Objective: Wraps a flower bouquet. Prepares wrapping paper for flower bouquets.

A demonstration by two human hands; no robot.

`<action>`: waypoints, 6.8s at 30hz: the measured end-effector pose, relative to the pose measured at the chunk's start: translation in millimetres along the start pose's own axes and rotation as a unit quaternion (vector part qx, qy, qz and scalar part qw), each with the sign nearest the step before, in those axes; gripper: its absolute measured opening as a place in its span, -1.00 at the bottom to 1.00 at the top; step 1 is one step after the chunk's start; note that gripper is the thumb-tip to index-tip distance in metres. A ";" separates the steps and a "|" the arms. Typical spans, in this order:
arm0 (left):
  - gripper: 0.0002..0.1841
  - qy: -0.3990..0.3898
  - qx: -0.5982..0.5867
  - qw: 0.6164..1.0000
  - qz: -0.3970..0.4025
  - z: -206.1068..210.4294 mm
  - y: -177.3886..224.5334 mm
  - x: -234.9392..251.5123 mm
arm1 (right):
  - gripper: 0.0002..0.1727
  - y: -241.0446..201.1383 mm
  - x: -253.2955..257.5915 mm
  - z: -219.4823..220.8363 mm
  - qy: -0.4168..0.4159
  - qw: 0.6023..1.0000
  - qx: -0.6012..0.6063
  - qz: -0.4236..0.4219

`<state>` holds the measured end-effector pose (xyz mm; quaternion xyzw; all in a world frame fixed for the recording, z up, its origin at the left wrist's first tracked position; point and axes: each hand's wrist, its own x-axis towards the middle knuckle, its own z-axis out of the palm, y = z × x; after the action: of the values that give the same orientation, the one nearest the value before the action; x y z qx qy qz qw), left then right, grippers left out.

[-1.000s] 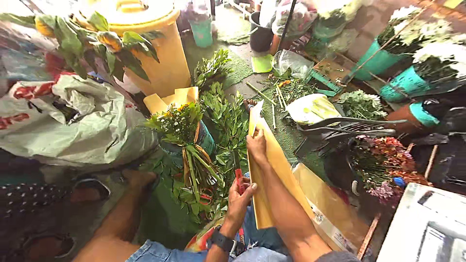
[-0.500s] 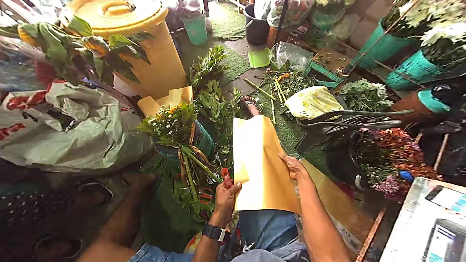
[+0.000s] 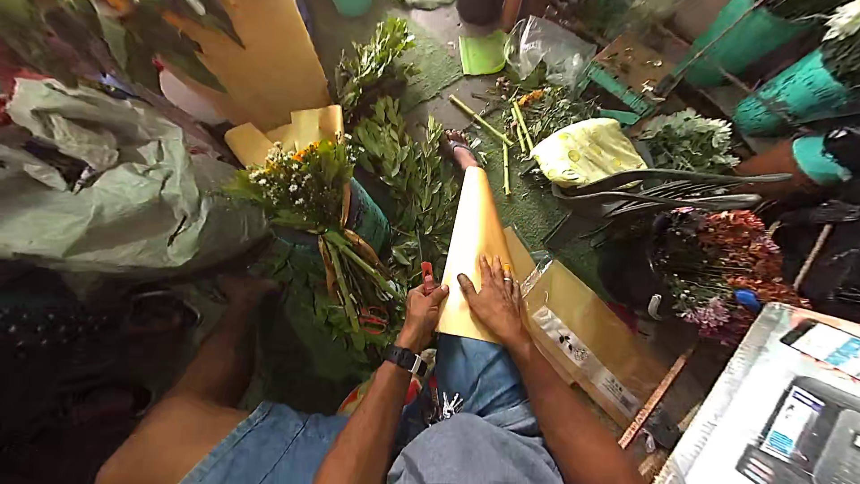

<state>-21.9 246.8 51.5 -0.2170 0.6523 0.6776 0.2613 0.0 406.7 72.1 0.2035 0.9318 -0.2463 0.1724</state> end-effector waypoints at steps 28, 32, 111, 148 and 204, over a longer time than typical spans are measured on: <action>-0.68 -0.135 0.024 0.985 -0.102 -66.7 0.0 -128.8 | 0.03 2.0 4.3 20.5 0.020 0.999 -0.033 0.004; -0.70 -0.106 0.038 0.990 -0.079 -61.8 2.1 -122.4 | 0.04 1.7 4.6 21.0 0.023 0.999 -0.036 0.001; -0.64 -0.028 0.061 0.994 0.082 -26.4 28.0 -3.2 | 0.10 -6.6 6.4 18.3 0.041 0.999 -0.019 0.000; -0.62 0.001 -0.064 0.987 0.150 7.4 78.2 115.1 | -0.60 105.6 205.4 -54.7 -0.165 0.724 0.669 0.030; -0.79 -0.077 -0.203 0.702 0.678 -92.9 212.8 -197.2 | -0.65 -142.8 -191.8 -369.3 0.250 0.674 0.386 -0.578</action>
<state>-10.2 137.5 335.6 0.2890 0.4472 0.8022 -0.2702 16.7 432.1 511.0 -0.2729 0.6942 -0.5740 -0.3378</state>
